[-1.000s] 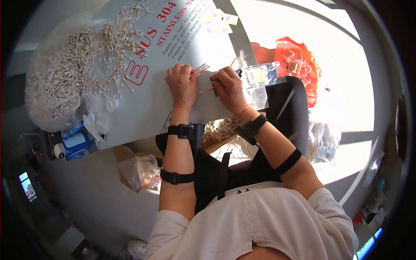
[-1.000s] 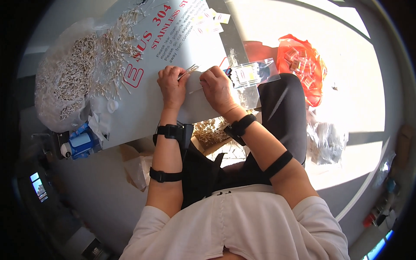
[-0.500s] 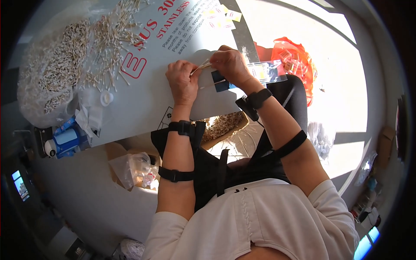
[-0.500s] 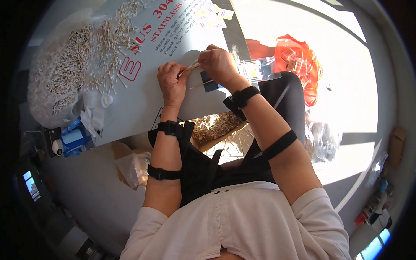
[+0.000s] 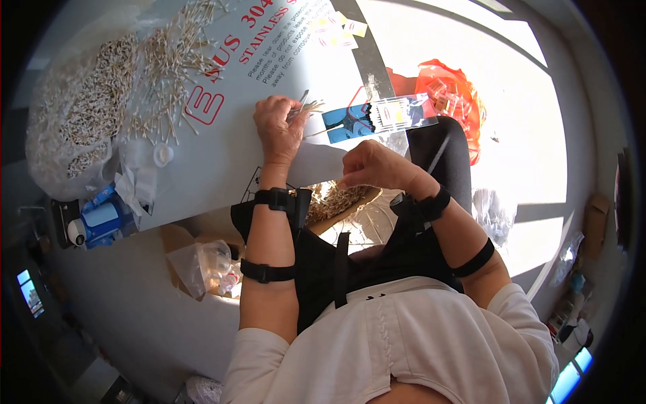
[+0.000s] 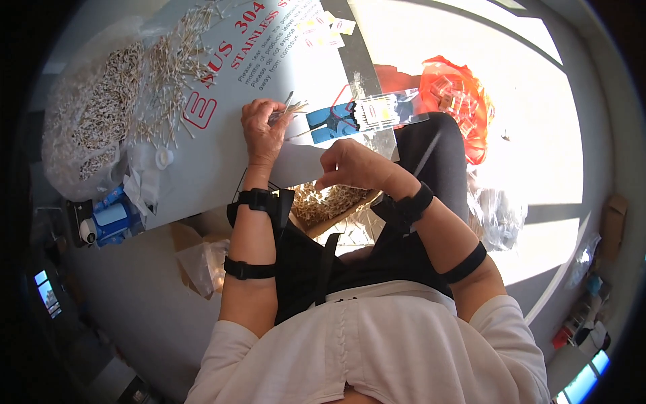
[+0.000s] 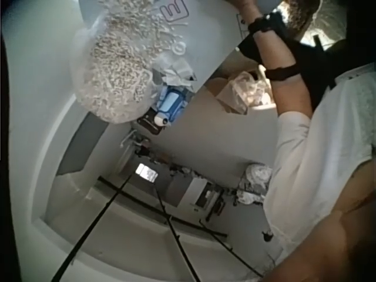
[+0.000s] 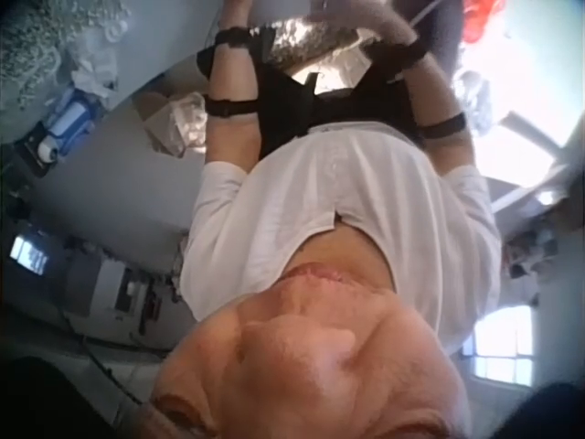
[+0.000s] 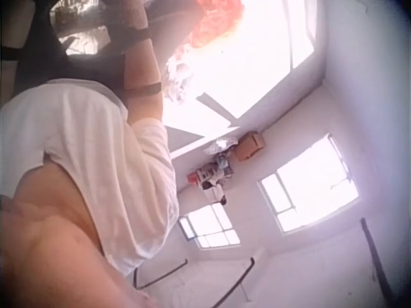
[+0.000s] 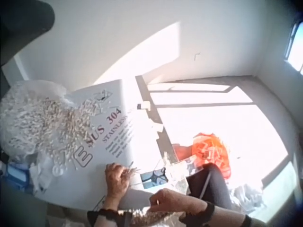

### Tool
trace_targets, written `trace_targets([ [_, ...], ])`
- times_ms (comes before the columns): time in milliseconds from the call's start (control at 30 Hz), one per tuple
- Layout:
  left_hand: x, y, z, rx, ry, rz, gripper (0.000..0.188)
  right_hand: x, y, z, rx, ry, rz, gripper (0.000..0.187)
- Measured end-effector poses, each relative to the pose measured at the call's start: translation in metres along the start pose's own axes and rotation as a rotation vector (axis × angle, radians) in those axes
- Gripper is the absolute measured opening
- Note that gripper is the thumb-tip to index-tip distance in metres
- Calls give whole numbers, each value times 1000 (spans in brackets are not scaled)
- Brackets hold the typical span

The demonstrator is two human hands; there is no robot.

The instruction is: Packaging a set of thin sticks or swabs into a small plastic bag.

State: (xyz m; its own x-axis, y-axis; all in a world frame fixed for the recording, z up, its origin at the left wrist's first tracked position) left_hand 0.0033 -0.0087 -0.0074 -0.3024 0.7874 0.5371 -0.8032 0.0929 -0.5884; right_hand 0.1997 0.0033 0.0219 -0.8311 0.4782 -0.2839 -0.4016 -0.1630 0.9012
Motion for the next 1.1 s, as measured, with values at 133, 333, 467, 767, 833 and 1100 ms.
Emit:
trace_targets([
  [133,6,9,-4,-5,53,21,13,-23,-11,-36,-274,118,172,11],
  [333,24,19,2,11,162,152,15,-20,-4,-35,-234,186,-7,3],
  [467,22,5,8,71,218,152,16,-17,-3,-29,-193,38,36,4],
  [767,1,-9,12,107,83,5,21,14,-7,-17,-181,-487,73,11],
  [833,-2,-13,12,214,159,-49,17,20,-9,-16,-224,-553,111,11],
  [1100,3,-17,13,241,166,-78,15,32,-10,-10,-402,-805,249,7],
])
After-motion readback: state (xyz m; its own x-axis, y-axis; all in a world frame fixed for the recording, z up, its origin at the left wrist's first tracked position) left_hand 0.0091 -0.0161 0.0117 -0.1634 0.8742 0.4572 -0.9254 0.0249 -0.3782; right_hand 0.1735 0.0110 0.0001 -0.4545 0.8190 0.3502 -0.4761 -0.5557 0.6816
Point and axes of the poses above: each hand's wrist, its own x-axis towards the middle knuckle, its own z-axis out of the back of the hand, y = z × x, the point moved 3 cm from there along x, towards the middle knuckle, and after that the axes turned 4 degrees about -y, right-handed, at the moved point
